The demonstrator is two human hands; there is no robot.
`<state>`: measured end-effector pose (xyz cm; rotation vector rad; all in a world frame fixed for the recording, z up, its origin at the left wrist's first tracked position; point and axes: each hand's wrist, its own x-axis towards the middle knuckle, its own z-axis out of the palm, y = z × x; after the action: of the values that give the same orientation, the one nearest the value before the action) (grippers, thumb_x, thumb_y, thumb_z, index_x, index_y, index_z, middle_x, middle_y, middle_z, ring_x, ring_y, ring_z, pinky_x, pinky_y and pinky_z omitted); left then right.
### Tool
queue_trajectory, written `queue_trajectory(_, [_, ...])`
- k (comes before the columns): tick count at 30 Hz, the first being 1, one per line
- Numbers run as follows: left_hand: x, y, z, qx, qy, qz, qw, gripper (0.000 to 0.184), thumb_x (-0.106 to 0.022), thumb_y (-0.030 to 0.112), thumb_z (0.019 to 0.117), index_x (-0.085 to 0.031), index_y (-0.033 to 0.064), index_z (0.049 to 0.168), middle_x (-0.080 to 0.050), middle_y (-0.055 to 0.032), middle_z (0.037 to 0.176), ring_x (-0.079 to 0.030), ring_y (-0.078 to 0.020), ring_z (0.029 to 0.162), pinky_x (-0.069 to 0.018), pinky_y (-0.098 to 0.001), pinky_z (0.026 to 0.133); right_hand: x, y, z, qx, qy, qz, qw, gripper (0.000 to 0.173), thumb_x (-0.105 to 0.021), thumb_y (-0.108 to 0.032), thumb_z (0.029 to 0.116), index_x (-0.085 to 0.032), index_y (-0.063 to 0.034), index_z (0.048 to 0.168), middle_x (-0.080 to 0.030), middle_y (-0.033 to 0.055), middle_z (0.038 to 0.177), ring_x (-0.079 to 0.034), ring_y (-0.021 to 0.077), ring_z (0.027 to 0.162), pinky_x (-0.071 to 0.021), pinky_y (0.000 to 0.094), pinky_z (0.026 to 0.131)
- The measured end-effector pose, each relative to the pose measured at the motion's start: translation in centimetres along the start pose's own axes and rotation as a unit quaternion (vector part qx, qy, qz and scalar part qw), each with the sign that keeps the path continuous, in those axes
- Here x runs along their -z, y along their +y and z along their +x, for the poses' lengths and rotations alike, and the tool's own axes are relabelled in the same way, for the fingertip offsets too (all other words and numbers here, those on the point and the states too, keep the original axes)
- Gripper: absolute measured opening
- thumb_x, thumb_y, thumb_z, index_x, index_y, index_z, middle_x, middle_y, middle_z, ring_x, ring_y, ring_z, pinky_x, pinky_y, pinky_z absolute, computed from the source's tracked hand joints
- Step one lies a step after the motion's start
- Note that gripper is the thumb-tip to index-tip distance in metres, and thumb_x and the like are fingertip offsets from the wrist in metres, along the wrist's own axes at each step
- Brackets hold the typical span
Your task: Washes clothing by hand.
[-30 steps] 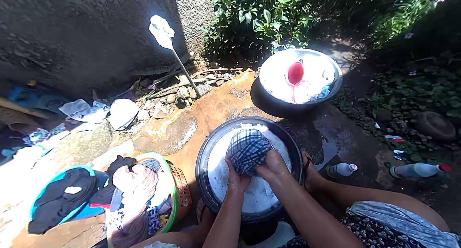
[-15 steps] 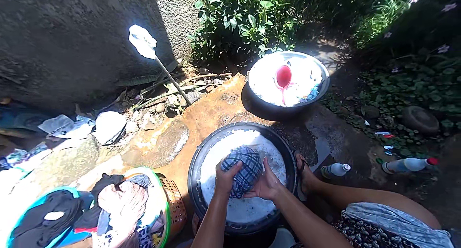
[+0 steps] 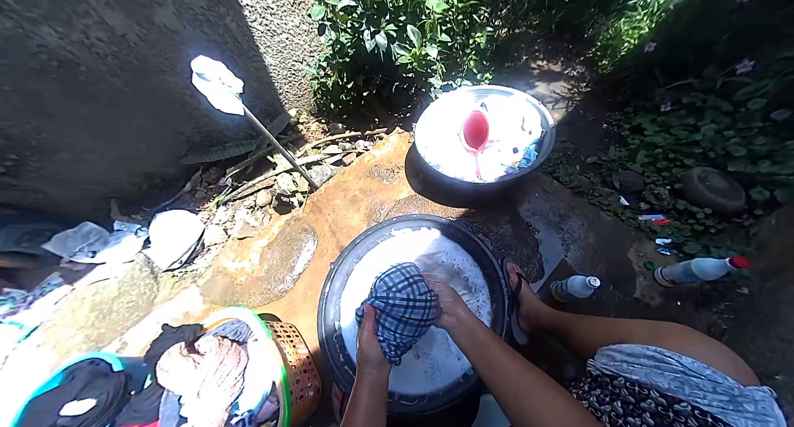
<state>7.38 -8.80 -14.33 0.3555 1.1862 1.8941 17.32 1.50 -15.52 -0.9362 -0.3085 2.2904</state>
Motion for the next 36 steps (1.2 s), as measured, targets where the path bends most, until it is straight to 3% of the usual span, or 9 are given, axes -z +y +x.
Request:
queue_trajectory(11, [0.0,-3.2,0.8,0.239,0.171,-0.080,0.952,0.045,-0.026,0.040,0.1101,-0.059,0.0096,0.113,-0.068,-0.0109,0.095,-0.068,-0.0231,0.088,-0.0576,-0.0456,0.074,-2.3,-1.8,-1.2,0.165,-0.133,-0.249,0.945,0.017,-0.068,-0.003,0.0768,-0.057,-0.0104,0.065,-0.064,0.0009,0.067,-0.064,0.0108,0.065,-0.0559,0.0305,0.065])
queue_trajectory(15, [0.1,-4.0,0.9,0.293,0.105,-0.137,0.940,0.057,-0.021,0.054,0.1072,-0.061,0.0128,0.111,-0.069,-0.0112,0.094,-0.069,-0.0243,0.085,-0.0585,-0.0450,0.070,-1.3,-1.3,-1.1,0.186,-0.192,-0.157,0.951,0.025,-0.065,-0.001,0.0705,-0.052,-0.0170,0.056,-0.059,-0.0046,0.062,-0.059,0.0055,0.060,-0.0520,0.0251,0.060])
queue_trajectory(18, [0.4,-3.0,0.9,0.385,0.086,-0.151,0.907,0.081,-0.024,0.080,0.0942,-0.056,0.0173,0.134,-0.064,-0.0224,0.122,-0.064,-0.0444,0.106,-0.0534,-0.0672,0.076,0.5,-1.7,-0.5,0.191,-0.246,-0.045,0.949,0.026,-0.071,-0.003,0.0679,-0.056,-0.0199,0.055,-0.061,-0.0065,0.064,-0.061,0.0039,0.064,-0.0542,0.0236,0.063])
queue_trajectory(21, [0.8,-1.2,1.8,0.298,0.057,-0.156,0.940,0.069,-0.028,0.069,0.1020,-0.053,0.0158,0.139,-0.066,-0.0195,0.127,-0.065,-0.0393,0.114,-0.0551,-0.0635,0.088,3.3,-2.0,0.1,0.173,-0.155,-0.025,0.972,0.015,-0.070,0.000,0.0696,-0.061,-0.0125,0.073,-0.070,0.0044,0.089,-0.068,0.0132,0.084,-0.0589,0.0325,0.074])
queue_trajectory(23, [0.5,0.1,2.9,0.159,0.051,-0.050,0.985,0.041,-0.032,0.035,0.1119,-0.054,0.0051,0.129,-0.071,-0.0141,0.109,-0.071,-0.0251,0.099,-0.0606,-0.0455,0.086,5.1,-2.0,0.0,0.094,-0.053,-0.074,0.991,0.033,-0.055,-0.005,0.0894,-0.053,-0.0065,0.122,-0.060,0.0157,0.123,-0.063,0.0273,0.107,-0.0568,0.0457,0.084])
queue_trajectory(25, [0.6,1.1,3.5,0.033,0.001,0.162,0.986,0.021,-0.054,0.012,0.1018,-0.061,-0.0050,0.113,-0.073,-0.0096,0.094,-0.072,-0.0149,0.086,-0.0615,-0.0335,0.081,5.1,-1.8,-0.3,-0.054,-0.003,-0.076,0.996,0.056,-0.034,-0.045,0.1081,-0.030,-0.0196,0.158,-0.038,0.0213,0.155,-0.047,0.0434,0.132,-0.0466,0.0640,0.094])
queue_trajectory(26, [0.6,1.5,3.5,-0.012,-0.049,0.267,0.962,0.019,-0.064,0.014,0.0932,-0.066,-0.0025,0.104,-0.072,-0.0045,0.090,-0.071,-0.0093,0.083,-0.0602,-0.0290,0.080,4.8,-1.5,-0.3,-0.116,-0.011,-0.073,0.991,0.071,-0.023,-0.067,0.1039,-0.020,-0.0264,0.163,-0.029,0.0208,0.162,-0.041,0.0462,0.139,-0.0442,0.0674,0.097])
queue_trajectory(30, [0.5,2.0,1.8,-0.104,-0.214,0.407,0.882,0.027,-0.071,0.026,0.0869,-0.074,0.0018,0.097,-0.074,-0.0015,0.100,-0.067,-0.0006,0.097,-0.0543,-0.0222,0.091,3.0,0.2,0.7,-0.197,-0.029,-0.005,0.980,0.081,-0.025,-0.078,0.0971,-0.057,-0.0113,0.130,-0.068,0.0157,0.111,-0.068,0.0289,0.100,-0.0586,0.0487,0.084])
queue_trajectory(36, [1.4,1.9,0.8,-0.020,-0.061,0.040,0.997,0.025,-0.046,0.021,0.0991,-0.068,0.0135,0.090,-0.075,0.0005,0.079,-0.072,-0.0073,0.074,-0.0624,-0.0277,0.072,-0.7,0.3,-0.3,-0.173,-0.018,0.034,0.984,0.039,-0.034,-0.034,0.1097,-0.061,-0.0088,0.099,-0.068,0.0087,0.081,-0.069,0.0185,0.073,-0.0589,0.0357,0.066])
